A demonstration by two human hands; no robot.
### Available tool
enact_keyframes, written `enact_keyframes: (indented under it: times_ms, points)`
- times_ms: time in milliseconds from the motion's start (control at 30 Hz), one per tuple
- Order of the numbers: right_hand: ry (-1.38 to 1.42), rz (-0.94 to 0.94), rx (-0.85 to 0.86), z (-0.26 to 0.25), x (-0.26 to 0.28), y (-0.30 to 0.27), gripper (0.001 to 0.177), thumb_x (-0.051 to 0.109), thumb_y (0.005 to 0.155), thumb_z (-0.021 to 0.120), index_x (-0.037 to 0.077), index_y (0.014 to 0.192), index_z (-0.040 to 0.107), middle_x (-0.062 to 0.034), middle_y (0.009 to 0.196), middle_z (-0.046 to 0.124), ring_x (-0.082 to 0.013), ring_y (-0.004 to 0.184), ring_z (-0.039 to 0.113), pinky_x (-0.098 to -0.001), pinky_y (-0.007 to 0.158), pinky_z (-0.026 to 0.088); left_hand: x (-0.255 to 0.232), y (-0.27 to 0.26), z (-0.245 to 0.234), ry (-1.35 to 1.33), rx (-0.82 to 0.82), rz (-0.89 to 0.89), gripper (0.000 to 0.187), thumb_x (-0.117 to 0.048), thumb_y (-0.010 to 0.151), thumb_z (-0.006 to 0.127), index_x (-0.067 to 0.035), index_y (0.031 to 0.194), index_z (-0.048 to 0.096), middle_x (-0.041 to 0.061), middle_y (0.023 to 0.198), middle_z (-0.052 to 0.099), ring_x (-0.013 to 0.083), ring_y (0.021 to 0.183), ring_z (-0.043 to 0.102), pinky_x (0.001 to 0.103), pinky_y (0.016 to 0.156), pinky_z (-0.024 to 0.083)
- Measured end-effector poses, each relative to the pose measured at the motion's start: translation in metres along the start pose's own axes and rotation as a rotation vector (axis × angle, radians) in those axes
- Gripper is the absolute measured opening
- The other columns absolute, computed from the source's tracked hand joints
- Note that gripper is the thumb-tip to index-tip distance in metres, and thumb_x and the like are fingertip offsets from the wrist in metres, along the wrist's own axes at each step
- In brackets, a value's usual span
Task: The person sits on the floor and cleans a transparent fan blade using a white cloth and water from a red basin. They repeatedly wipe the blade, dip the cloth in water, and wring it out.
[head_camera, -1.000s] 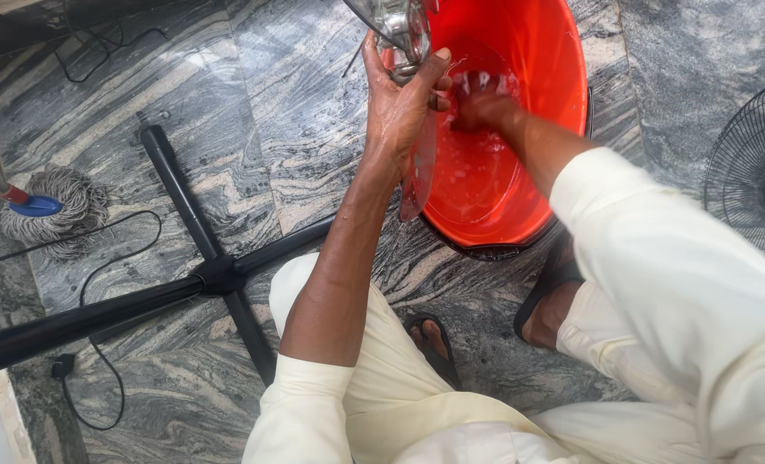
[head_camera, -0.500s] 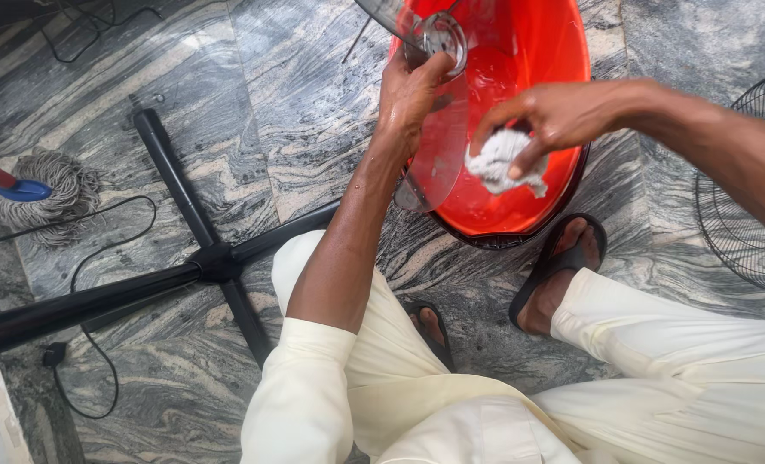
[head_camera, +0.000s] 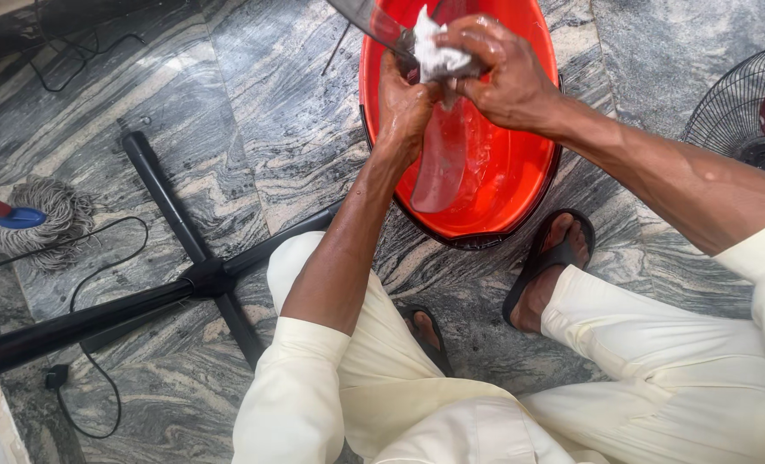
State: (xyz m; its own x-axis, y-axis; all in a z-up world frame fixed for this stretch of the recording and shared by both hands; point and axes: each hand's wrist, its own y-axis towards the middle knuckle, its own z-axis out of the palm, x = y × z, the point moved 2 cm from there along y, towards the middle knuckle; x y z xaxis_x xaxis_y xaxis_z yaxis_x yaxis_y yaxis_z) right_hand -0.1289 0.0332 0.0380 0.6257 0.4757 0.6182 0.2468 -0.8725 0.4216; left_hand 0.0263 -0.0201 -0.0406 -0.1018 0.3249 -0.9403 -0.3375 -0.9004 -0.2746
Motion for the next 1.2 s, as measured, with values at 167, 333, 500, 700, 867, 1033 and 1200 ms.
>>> enact_keyframes:
  times_ms: [167,333,500,700,867,1033,1200]
  points:
    - [0.214,0.633,0.031,0.005,-0.032,0.007,0.038,0.008,0.086,0.074,0.004,0.123,0.066,-0.0133,0.112,0.069,-0.0248,0.093,0.071,-0.0400,0.083,0.062,0.009,0.000,-0.009,-0.023,-0.001,-0.019,0.067,0.013,0.071,0.072,0.000,0.132,0.046,0.009,0.123,0.060,0.0238,0.108,0.067,0.044,0.092,0.063]
    - [0.172,0.571,-0.130,0.024,-0.059,0.006,0.038,-0.001,0.088,0.066,0.001,0.125,0.063,-0.0172,0.104,0.066,-0.0248,0.085,0.068,-0.0385,0.071,0.062,0.010,-0.003,-0.005,-0.195,0.077,-0.084,0.063,0.021,0.076,0.061,0.010,0.136,0.052,0.025,0.127,0.063,0.0316,0.107,0.068,0.044,0.086,0.066]
    - [0.059,0.660,-0.044,0.032,-0.083,-0.004,0.030,0.002,0.102,0.059,0.005,0.131,0.066,-0.0129,0.110,0.070,-0.0224,0.089,0.073,-0.0345,0.074,0.064,-0.009,-0.023,-0.017,-0.271,0.037,-0.102,0.099,0.026,0.070,0.054,-0.027,0.148,0.023,0.018,0.134,0.053,0.0283,0.103,0.068,0.043,0.077,0.066]
    - [0.102,0.476,-0.102,0.050,-0.071,-0.010,0.046,-0.004,0.087,0.062,0.001,0.133,0.063,-0.0214,0.119,0.057,-0.0283,0.100,0.066,-0.0326,0.075,0.068,-0.018,-0.023,-0.024,-0.261,0.131,-0.143,0.102,0.031,0.071,0.050,-0.028,0.152,0.031,0.018,0.137,0.053,0.0304,0.106,0.069,0.046,0.084,0.067]
    - [0.011,0.304,0.013,0.064,-0.083,-0.010,0.033,0.005,0.094,0.071,-0.001,0.127,0.066,-0.0227,0.115,0.063,-0.0339,0.106,0.067,-0.0450,0.087,0.059,-0.016,-0.022,-0.036,-0.254,0.090,-0.188,0.096,0.030,0.072,0.050,-0.026,0.149,0.037,0.018,0.129,0.058,0.0312,0.099,0.071,0.045,0.082,0.068]
    - [-0.335,0.831,0.731,0.104,-0.160,-0.018,0.024,0.013,0.092,0.068,0.001,0.111,0.077,-0.0288,0.114,0.075,-0.0397,0.105,0.074,-0.0489,0.087,0.056,-0.028,-0.029,-0.048,-0.160,0.074,-0.063,0.096,0.025,0.071,0.057,-0.023,0.151,0.037,0.014,0.115,0.064,0.0228,0.092,0.070,0.039,0.077,0.063]
    - [-0.907,0.141,0.698,0.178,-0.151,-0.077,0.046,0.029,0.078,0.067,0.006,0.118,0.068,-0.0268,0.118,0.069,-0.0374,0.102,0.072,-0.0495,0.071,0.061,-0.040,-0.032,-0.052,-0.237,0.066,0.029,0.084,0.013,0.079,0.071,-0.018,0.151,0.040,0.010,0.104,0.064,0.0185,0.085,0.065,0.037,0.073,0.055]
